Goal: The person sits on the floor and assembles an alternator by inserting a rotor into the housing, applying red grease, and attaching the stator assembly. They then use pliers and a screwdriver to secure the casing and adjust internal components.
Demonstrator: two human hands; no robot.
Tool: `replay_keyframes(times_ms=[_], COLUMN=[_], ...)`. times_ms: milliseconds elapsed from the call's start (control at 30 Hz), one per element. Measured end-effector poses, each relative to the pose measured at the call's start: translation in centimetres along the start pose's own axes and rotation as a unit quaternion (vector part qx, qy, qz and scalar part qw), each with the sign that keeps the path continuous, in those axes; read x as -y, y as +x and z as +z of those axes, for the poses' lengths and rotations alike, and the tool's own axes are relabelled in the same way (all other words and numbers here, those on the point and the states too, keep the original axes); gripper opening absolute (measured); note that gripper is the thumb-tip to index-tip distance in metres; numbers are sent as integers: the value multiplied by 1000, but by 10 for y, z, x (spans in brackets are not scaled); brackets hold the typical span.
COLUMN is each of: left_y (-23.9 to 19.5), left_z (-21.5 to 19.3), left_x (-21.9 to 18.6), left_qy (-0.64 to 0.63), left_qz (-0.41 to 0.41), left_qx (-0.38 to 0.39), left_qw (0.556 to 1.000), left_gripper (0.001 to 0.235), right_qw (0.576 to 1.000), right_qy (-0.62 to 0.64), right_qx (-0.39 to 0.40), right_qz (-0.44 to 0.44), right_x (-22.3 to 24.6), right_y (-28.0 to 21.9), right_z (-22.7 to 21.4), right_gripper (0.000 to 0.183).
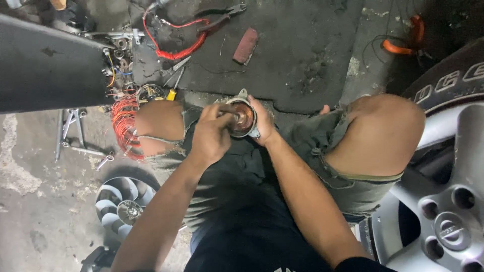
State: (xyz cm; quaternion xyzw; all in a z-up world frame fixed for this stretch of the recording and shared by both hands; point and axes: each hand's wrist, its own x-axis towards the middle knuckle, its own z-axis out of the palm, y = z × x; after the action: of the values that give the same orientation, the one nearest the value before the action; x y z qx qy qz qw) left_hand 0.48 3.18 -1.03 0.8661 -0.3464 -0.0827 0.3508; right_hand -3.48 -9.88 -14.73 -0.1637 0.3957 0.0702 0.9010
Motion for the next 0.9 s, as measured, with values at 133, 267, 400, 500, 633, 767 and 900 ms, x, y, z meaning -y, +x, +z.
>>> replay_keyframes(times_ms=[133,267,400,500,633,767,900], left_y=[1,1,13,17,33,94,196], left_z=[9,18,16,16,20,0,-19], left_x=[12,17,23,35,56,77,102], left_qy=[-35,-30,-80,-104,-147,-104,4], left_qz=[-41,-71,-128,-210,-217,-192,-159], left_qx=[-41,-48,-87,-71,-82,-72,-37], left_qw=[998,996,985,970,962,973,987], left_gripper=[22,25,27,19,16,14,36], right_qw=[1000,1000,998,994,983,962,933], right_qy=[17,-3,-50,-44,-71,-177,-300], right_qx=[12,-4,-3,-71,-101,-56,-178], right_qz=[-9,-12,-36,-65,-135,-201,-89], right_x=[1,1,26,70,149,225,261], right_y=[5,9,13,24,59,142,188], right_z=[-8,-9,0,29,59,52,56], right_gripper=[44,49,52,49,35,35,75])
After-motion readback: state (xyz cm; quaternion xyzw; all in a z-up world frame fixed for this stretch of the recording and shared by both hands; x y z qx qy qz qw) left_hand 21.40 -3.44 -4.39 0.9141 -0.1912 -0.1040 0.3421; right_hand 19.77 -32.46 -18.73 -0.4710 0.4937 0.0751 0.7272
